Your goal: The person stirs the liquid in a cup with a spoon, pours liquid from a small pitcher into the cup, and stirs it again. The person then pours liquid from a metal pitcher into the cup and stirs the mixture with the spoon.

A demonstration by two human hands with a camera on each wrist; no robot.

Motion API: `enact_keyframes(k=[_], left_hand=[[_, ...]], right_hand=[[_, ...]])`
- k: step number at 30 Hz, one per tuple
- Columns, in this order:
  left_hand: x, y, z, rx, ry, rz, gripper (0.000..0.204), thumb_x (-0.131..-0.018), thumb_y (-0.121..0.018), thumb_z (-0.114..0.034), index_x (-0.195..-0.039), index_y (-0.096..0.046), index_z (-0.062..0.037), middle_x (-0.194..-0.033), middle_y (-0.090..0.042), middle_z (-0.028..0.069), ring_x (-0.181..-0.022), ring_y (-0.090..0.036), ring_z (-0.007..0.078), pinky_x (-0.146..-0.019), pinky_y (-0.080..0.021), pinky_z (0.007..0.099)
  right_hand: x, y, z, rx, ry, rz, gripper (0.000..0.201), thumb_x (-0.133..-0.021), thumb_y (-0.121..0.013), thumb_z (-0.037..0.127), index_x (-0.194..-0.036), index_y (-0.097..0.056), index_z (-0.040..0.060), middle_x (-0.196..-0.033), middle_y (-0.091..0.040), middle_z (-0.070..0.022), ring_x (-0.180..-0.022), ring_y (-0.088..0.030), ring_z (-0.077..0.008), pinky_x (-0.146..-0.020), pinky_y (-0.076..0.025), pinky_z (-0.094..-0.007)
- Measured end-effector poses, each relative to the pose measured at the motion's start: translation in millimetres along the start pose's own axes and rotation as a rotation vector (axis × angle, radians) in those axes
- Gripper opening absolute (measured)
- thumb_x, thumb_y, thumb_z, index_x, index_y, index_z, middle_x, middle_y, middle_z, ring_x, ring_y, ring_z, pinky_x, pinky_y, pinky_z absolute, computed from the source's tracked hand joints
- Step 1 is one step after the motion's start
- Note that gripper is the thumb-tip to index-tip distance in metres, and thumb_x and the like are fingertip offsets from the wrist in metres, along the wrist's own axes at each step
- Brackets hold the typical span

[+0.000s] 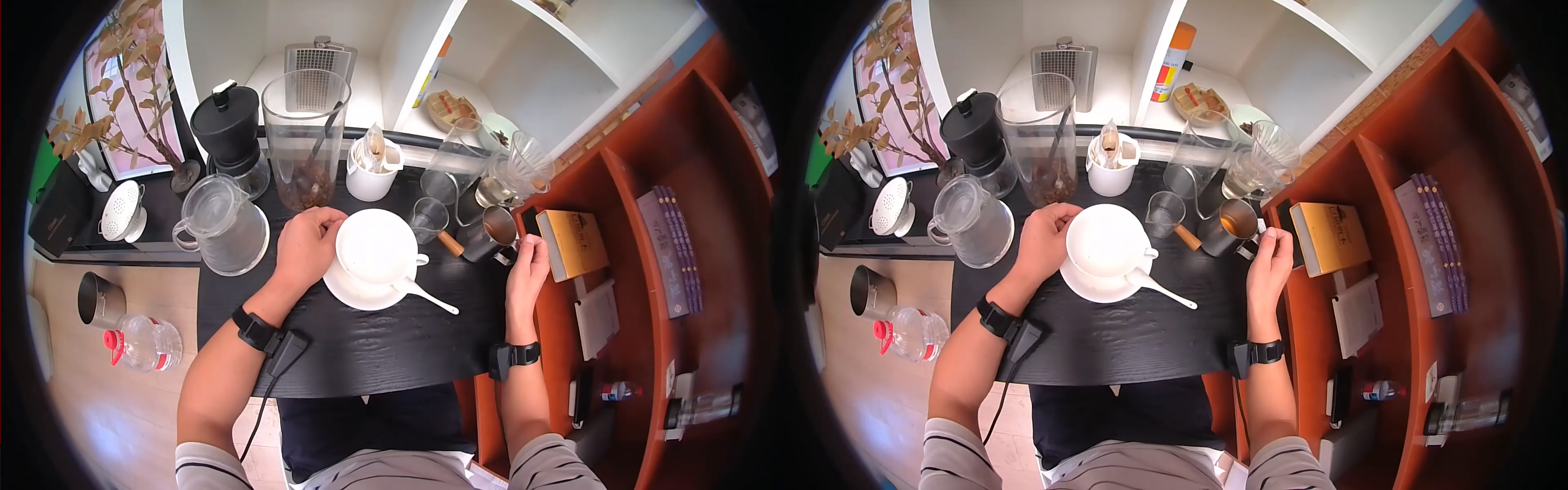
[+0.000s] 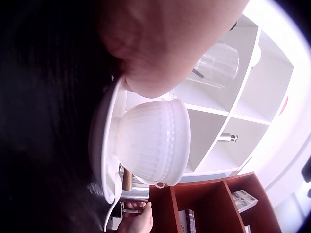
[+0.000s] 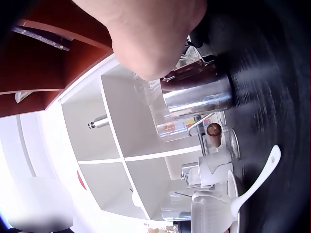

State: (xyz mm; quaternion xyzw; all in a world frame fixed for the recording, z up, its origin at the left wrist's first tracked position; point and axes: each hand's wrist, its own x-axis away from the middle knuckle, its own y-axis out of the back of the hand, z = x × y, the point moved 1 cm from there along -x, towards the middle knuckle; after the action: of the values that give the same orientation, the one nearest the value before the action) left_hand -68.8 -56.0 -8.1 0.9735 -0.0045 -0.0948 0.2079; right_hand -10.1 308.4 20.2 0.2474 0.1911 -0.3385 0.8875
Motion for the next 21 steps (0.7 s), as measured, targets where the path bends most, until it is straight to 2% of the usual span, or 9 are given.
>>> enact_keyframes(k=[5,7,13,17,19,21], left_hand=[[-0.3,0.9,-3.6,-0.021,-0.004,-0.005,0.017,-0.097,-0.072,-0.014,-0.105,-0.081,-0.0035,-0.092,-0.078,0.0125,-0.078,-0.074,0.0242,-0.074,-0.056,0.0368],[-0.5,0.6,-2.3,-0.016,-0.003,-0.004,0.016,-0.097,-0.072,-0.014,-0.105,-0.081,-0.0034,-0.092,-0.078,0.0125,-0.078,-0.074,0.0242,-0.074,-0.056,0.0368],[0.0,0.8,-3.2,-0.009,-0.006,-0.005,0.016,-0.097,-0.072,-0.014,-0.105,-0.081,-0.0027,-0.091,-0.078,0.0123,-0.077,-0.074,0.0242,-0.074,-0.057,0.0367],[-0.1,0.2,-2.0,0.0,-0.002,-0.002,0.017,-0.097,-0.072,-0.014,-0.105,-0.081,-0.0025,-0.09,-0.077,0.0122,-0.076,-0.073,0.0237,-0.074,-0.056,0.0364],[-0.2,0.4,-2.0,-0.002,-0.003,-0.003,0.017,-0.097,-0.072,-0.014,-0.105,-0.081,-0.0026,-0.09,-0.077,0.0121,-0.076,-0.073,0.0235,-0.073,-0.056,0.0363],[0.1,0.6,-2.9,-0.004,-0.004,-0.005,0.017,-0.097,-0.071,-0.014,-0.105,-0.081,-0.0026,-0.089,-0.077,0.012,-0.076,-0.072,0.0233,-0.073,-0.056,0.0361]], right_hand=[[-0.7,1.1,-15.0,-0.01,-0.075,0.061,0.032,-0.115,-0.055,0.025,-0.094,-0.06,0.0022,-0.089,-0.06,-0.0018,-0.086,-0.058,-0.0122,-0.083,-0.05,-0.0303],[1.1,-1.9,-11.0,-0.06,0.011,0.012,0.032,-0.115,-0.056,0.028,-0.094,-0.059,0.0037,-0.085,-0.059,-0.0007,-0.079,-0.057,-0.0094,-0.075,-0.048,-0.0278],[3.4,-1.7,-14.3,-0.132,-0.009,0.088,0.027,-0.116,-0.057,0.028,-0.102,-0.06,0.005,-0.078,-0.059,0.0023,-0.069,-0.053,-0.0047,-0.064,-0.044,-0.0235],[7.2,-3.7,-11.3,-0.096,-0.017,0.077,0.022,-0.114,-0.059,0.023,-0.102,-0.058,0.0037,-0.08,-0.058,0.002,-0.072,-0.054,-0.0058,-0.067,-0.046,-0.0245],[8.1,-6.0,-13.5,-0.005,0.066,0.032,0.019,-0.114,-0.059,0.02,-0.104,-0.058,0.0036,-0.081,-0.058,0.0017,-0.073,-0.054,-0.0051,-0.067,-0.046,-0.0236],[8.5,-7.1,-14.8,-0.041,0.068,0.038,0.018,-0.114,-0.059,0.019,-0.106,-0.058,0.0035,-0.082,-0.058,0.0017,-0.073,-0.053,-0.005,-0.068,-0.046,-0.0234]])
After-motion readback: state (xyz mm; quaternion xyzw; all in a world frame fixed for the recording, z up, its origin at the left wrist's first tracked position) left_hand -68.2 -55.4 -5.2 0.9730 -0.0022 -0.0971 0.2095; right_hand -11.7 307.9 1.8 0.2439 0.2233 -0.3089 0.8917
